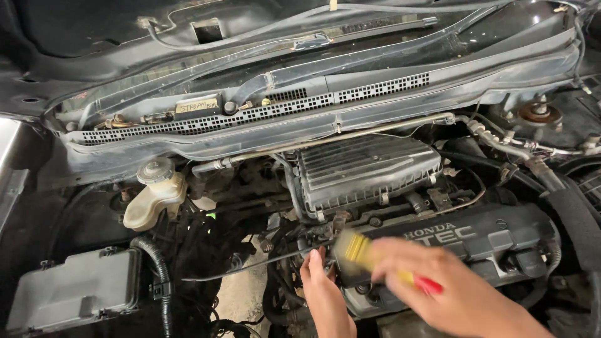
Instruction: The person uses a yellow brush to clean dust and debris from the cowl area and the engine cover of a car with the hood open. They systematically brush the plastic cowl panel and the Honda VTEC engine cover, removing loose dirt from the surfaces.
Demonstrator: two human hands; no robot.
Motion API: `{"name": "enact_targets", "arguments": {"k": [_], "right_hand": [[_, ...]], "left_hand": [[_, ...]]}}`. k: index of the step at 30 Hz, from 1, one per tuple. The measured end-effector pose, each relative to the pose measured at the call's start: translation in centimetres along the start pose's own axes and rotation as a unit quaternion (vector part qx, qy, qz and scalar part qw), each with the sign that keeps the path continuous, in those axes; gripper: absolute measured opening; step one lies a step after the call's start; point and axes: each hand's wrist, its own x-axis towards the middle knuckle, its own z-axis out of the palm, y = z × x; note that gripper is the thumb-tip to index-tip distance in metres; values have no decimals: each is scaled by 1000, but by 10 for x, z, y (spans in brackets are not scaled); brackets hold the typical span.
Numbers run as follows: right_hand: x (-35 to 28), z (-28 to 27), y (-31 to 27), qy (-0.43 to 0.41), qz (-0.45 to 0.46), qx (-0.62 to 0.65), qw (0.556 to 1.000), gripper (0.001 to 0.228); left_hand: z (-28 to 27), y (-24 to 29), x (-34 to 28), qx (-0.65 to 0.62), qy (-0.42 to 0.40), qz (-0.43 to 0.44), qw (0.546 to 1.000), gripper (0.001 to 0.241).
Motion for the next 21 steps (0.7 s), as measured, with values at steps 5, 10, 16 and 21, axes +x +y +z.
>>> {"name": "enact_targets", "arguments": {"k": [5, 10, 16, 21], "right_hand": [[8, 2, -2, 30, 87, 124, 988, 27], [12, 0, -2, 66, 174, 246, 951, 30], [21, 7, 8, 118, 233, 347, 901, 33], [26, 9, 15, 148, 222, 375, 888, 33]], "left_hand": [[0, 3, -3, 23, 0, -2, 1000, 47], [4, 2, -9, 48, -4, -6, 999, 50], [2, 1, -6, 42, -1, -4, 999, 50], [5, 2, -6, 24, -8, 4, 1000, 47]]}}
